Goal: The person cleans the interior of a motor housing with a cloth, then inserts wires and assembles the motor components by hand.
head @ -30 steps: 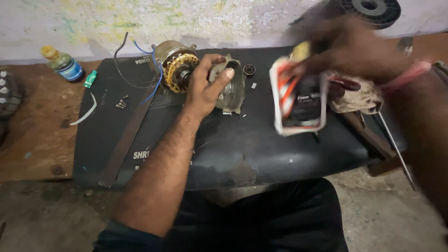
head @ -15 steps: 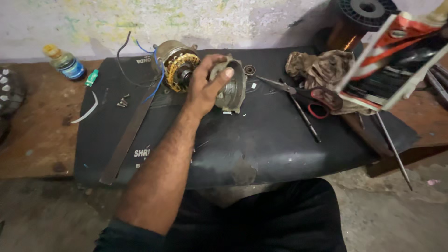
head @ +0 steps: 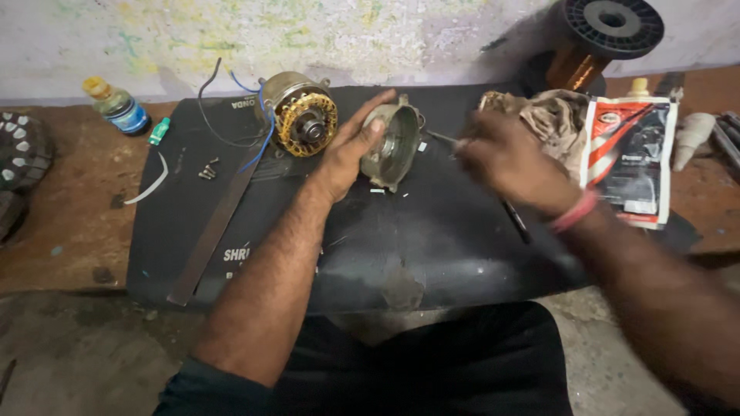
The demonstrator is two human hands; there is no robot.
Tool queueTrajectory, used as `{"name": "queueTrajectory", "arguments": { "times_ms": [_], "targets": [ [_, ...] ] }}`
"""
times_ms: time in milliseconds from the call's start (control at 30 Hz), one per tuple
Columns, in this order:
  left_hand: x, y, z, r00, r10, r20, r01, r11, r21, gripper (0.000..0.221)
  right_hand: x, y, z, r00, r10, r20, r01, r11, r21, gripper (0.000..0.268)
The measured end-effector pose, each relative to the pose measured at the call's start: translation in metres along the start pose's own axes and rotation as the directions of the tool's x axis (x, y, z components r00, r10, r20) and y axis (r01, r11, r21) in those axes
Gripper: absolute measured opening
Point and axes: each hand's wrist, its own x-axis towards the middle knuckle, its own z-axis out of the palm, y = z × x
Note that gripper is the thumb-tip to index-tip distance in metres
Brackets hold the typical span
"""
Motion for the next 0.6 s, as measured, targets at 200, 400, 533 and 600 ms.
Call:
{"name": "queueTrajectory", "arguments": {
  "times_ms": [200,400,533,600],
  "targets": [
    [0.0,-0.006,-0.004,1.0,0.001,-0.014,-0.002,1.0,-0.027,0.066,0.037,-0.025,0.072,0.862,-0.477,-0.173,0.435,0.871,-0.229,0.01],
    [0.007,-0.01,-0.007,1.0,0.0,-0.017,-0.001,0.997,-0.077,0.066,0.049,-0.012,0.076,0.93,-0.336,-0.15,0.363,0.905,0.223,0.014],
    [0.008,-0.011,-0.005,0.999,-0.01,-0.051,0.009,1.0,-0.029,0.065,0.055,0.01,0.072,0.997,-0.073,-0.015,0.059,0.652,0.756,0.023],
    [0.007,-0.012,-0.005,0.999,0.0,-0.052,-0.002,0.999,-0.037,0.064,0.057,0.018,0.072,0.993,-0.102,-0.053,0.105,0.606,0.788,0.023]
  ]
}}
